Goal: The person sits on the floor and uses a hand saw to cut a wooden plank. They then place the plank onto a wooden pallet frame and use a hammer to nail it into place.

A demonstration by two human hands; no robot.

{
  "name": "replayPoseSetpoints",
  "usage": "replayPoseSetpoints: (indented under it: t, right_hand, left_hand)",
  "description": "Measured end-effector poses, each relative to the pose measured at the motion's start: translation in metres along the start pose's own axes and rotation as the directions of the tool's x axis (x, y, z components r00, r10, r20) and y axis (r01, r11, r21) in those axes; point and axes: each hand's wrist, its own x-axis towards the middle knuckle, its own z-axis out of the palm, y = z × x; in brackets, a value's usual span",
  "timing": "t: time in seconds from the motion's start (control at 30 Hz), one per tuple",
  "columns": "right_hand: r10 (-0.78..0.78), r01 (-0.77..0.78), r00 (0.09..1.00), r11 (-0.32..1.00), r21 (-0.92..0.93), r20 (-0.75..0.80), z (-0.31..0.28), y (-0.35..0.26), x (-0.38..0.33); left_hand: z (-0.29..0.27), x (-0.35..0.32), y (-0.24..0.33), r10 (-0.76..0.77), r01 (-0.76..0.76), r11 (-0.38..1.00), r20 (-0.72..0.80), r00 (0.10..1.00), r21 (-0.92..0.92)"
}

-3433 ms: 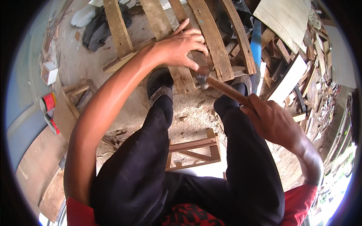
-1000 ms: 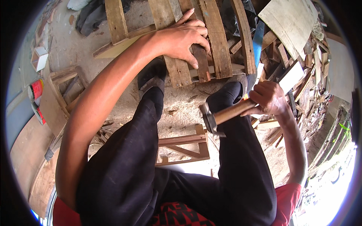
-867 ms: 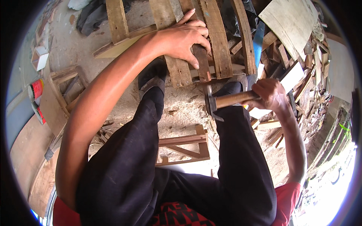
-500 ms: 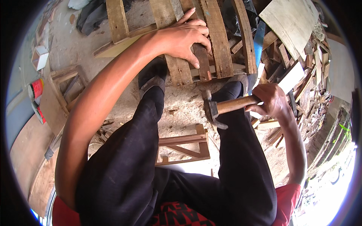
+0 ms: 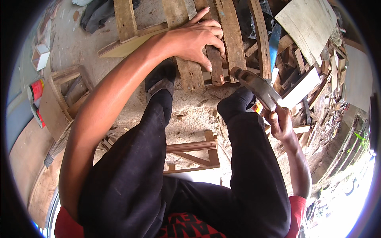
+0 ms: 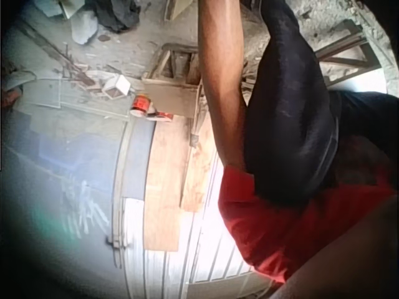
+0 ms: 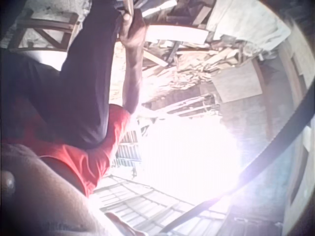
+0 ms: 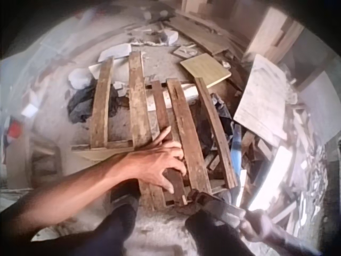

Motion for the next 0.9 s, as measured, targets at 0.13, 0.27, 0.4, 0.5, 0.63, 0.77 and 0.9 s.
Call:
replayPoseSetpoints:
  t: [0.13, 0.27, 0.4, 0.5, 0.63, 0.77, 0.9]
  right_hand:
    - [0.042, -0.043, 0.999, 0.999, 0.031, 0.029, 0.004, -0.003, 0.001]
    - [0.016, -0.016, 0.999, 1.000, -0.009, 0.028, 0.008, 0.003, -0.002]
    - [0.031, -0.031, 0.999, 1.000, 0.002, 0.036, 0.010, 0.002, -0.002]
    - [0.045, -0.046, 0.998, 0.999, 0.012, 0.038, 0.011, -0.001, -0.001]
    - [0.063, -0.064, 0.997, 0.998, 0.017, 0.039, 0.012, 0.001, -0.002]
    - [0.070, -0.070, 0.996, 0.997, 0.014, 0.048, 0.012, -0.001, -0.002]
    - [0.064, -0.066, 0.996, 0.998, 0.024, 0.054, 0.014, -0.001, -0.003]
  left_hand:
    - [0.002, -0.001, -0.001, 0.001, 0.000, 1.000, -0.018, 1.000, 0.018]
    - [0.000, -0.001, -0.001, 0.000, 0.000, 1.000, -0.008, 1.000, 0.011]
    - [0.001, 0.000, 0.000, -0.008, 0.008, 0.999, -0.008, 1.000, 0.032]
    - [0.000, 0.001, 0.001, -0.014, 0.013, 0.999, 0.010, 1.000, 0.031]
    - [-0.025, 0.013, 0.006, 0.004, -0.010, 1.000, 0.262, 0.965, 0.022]
    - [-0.012, 0.006, 0.004, 0.044, -0.043, 0.999, 0.064, 0.997, -0.010]
    - [-0.007, 0.004, 0.004, -0.018, 0.017, 1.000, 0.067, 0.998, 0.015]
